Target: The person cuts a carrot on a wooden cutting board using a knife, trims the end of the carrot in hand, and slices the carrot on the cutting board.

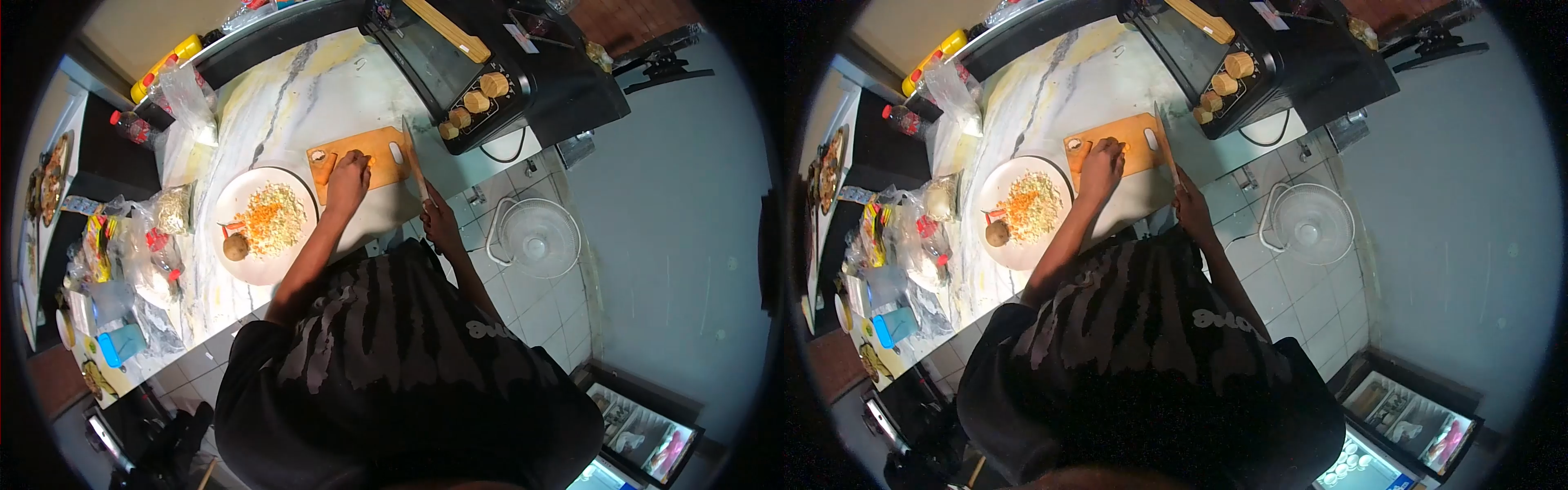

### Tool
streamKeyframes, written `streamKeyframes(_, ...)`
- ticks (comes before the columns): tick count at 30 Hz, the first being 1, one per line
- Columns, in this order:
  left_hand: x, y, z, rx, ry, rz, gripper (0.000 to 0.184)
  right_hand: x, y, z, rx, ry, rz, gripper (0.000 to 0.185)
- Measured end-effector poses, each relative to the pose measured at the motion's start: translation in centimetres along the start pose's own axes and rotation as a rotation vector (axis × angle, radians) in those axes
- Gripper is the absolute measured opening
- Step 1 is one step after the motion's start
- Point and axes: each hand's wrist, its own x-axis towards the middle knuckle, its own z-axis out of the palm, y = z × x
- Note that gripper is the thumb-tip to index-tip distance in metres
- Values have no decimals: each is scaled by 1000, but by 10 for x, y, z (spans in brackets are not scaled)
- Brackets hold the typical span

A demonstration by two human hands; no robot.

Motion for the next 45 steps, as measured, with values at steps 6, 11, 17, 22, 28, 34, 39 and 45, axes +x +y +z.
streamKeyframes(6,-24,9,5,41,156,-40,21,-6,8,-16,-58,-89,-15,48)
streamKeyframes(11,-29,25,21,129,268,-72,24,-32,22,-42,-109,-186,-54,49)
streamKeyframes(17,-31,26,23,218,314,-33,23,-67,79,-75,-14,-261,-66,50)
streamKeyframes(22,-33,24,25,172,356,-21,16,-65,115,-85,24,-268,-19,48)
streamKeyframes(28,-37,23,26,189,369,-138,18,-69,88,-69,47,-273,-1,50)
streamKeyframes(34,-41,26,24,207,369,-140,19,-53,79,-56,-160,-288,-74,50)
streamKeyframes(39,-34,25,24,124,408,-104,16,-31,57,-42,-177,-321,-239,53)
streamKeyframes(45,-29,16,11,81,320,-84,12,-22,6,-14,-329,-382,-186,52)
